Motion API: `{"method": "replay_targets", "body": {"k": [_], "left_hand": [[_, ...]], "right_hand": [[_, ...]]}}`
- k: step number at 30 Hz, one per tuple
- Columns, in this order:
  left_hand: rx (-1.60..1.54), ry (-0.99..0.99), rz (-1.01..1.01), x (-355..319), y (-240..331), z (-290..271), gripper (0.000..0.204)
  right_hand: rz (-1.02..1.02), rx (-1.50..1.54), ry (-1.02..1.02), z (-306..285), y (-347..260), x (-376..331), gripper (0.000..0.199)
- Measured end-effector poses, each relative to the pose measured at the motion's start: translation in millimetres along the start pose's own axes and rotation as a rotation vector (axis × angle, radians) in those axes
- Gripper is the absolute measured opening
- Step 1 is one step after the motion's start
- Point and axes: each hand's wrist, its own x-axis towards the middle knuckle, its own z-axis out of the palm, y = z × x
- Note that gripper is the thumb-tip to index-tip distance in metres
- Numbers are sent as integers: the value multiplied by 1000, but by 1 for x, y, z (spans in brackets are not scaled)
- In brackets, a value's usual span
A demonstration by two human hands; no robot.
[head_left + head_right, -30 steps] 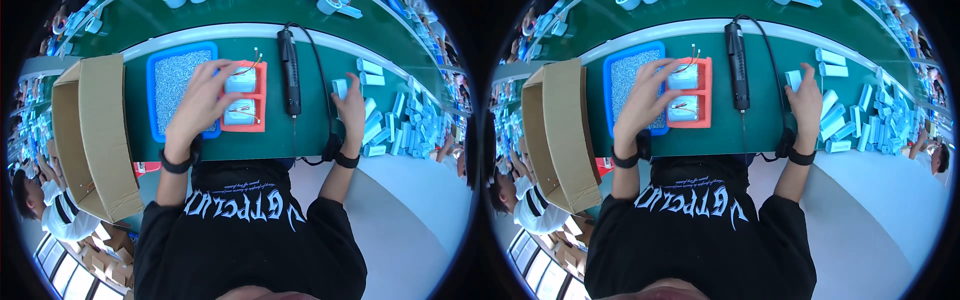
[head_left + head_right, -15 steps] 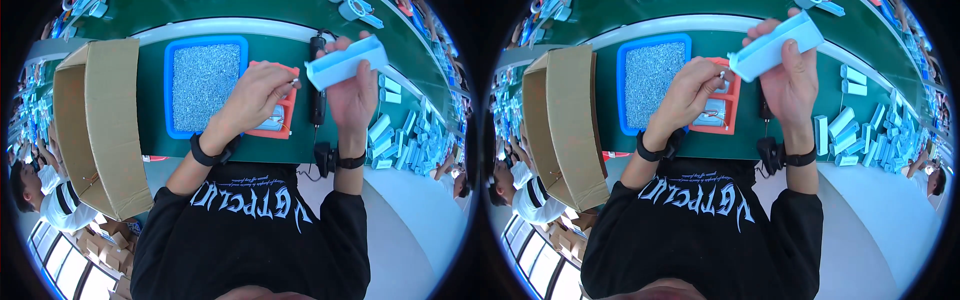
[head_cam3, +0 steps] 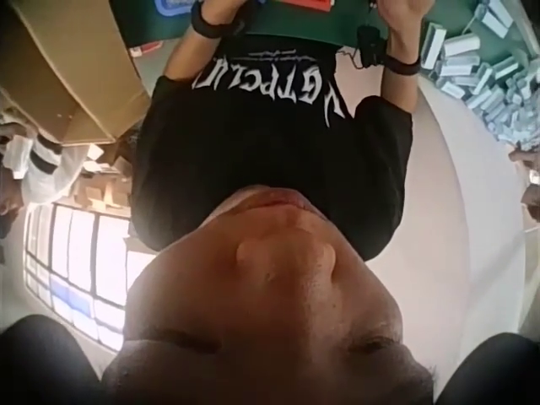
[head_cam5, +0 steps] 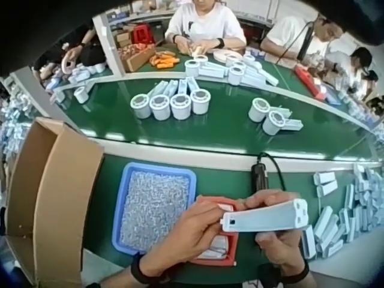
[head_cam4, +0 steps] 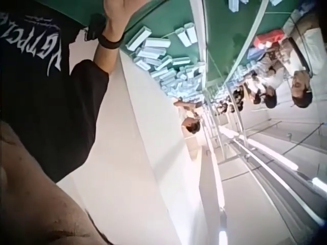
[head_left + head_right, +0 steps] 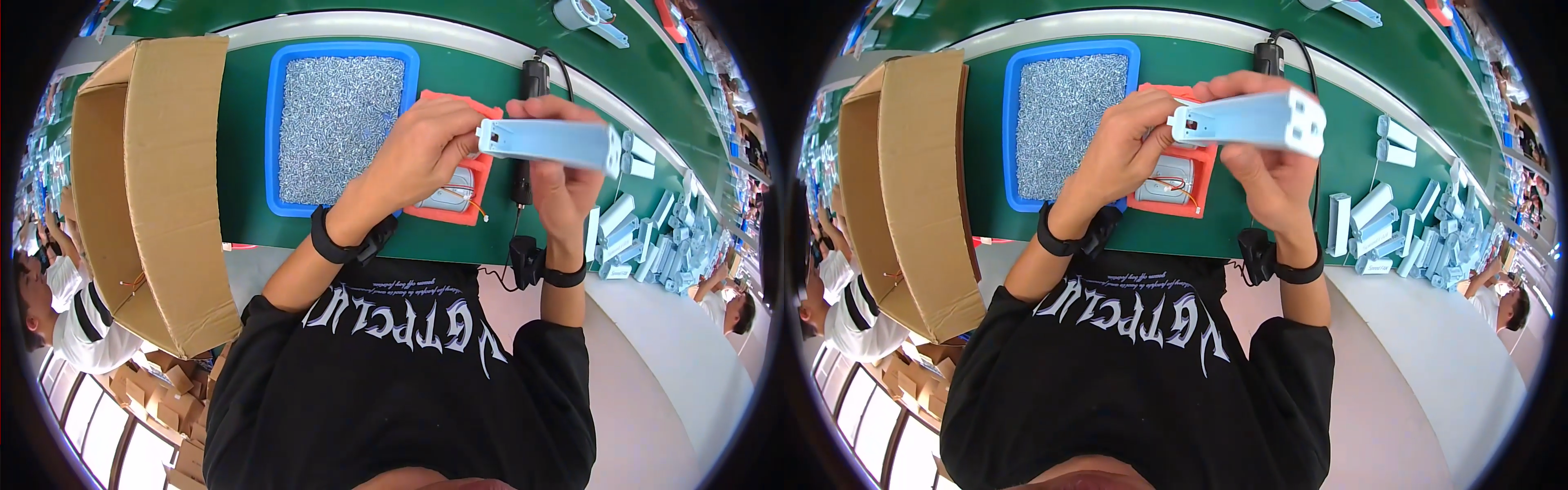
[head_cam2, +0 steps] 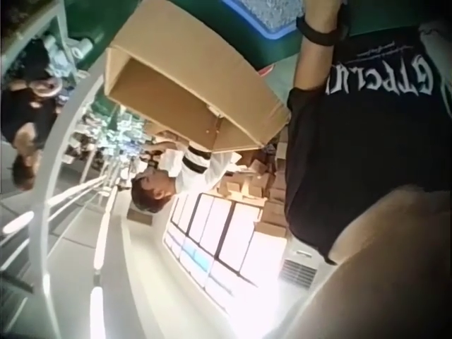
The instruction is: Assemble white plastic components using an electric screwdriver at a factory workstation.
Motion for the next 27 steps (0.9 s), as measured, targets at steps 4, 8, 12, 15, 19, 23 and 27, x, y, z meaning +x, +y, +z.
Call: {"method": "replay_targets", "body": {"k": [4, 8, 12, 15, 19, 23, 27], "left_hand": [[-48, 38, -24, -4, -1, -2, 11], [-6, 15, -9, -5, -2, -2, 12], [-39, 36, -28, -5, -2, -2, 11], [-58, 12, -32, -4, -1, -3, 10], [-97, 61, -13, -2, 1, -3, 8], [-81, -21, -21, -7, -6, -3, 14], [160, 73, 60, -13, -9, -5, 18]], "right_hand": [[-121, -103, -44, -4, 3, -3, 46], [-115, -154, -88, -5, -4, -1, 48], [-178, -227, -114, -3, -6, 0, 52], [-214, -329, -135, -5, -8, -1, 51], [-137, -297, -119, -6, -3, -4, 51], [-153, -175, -53, 3, 1, -2, 51], [-22, -170, -53, 1, 2, -1, 51]]}}
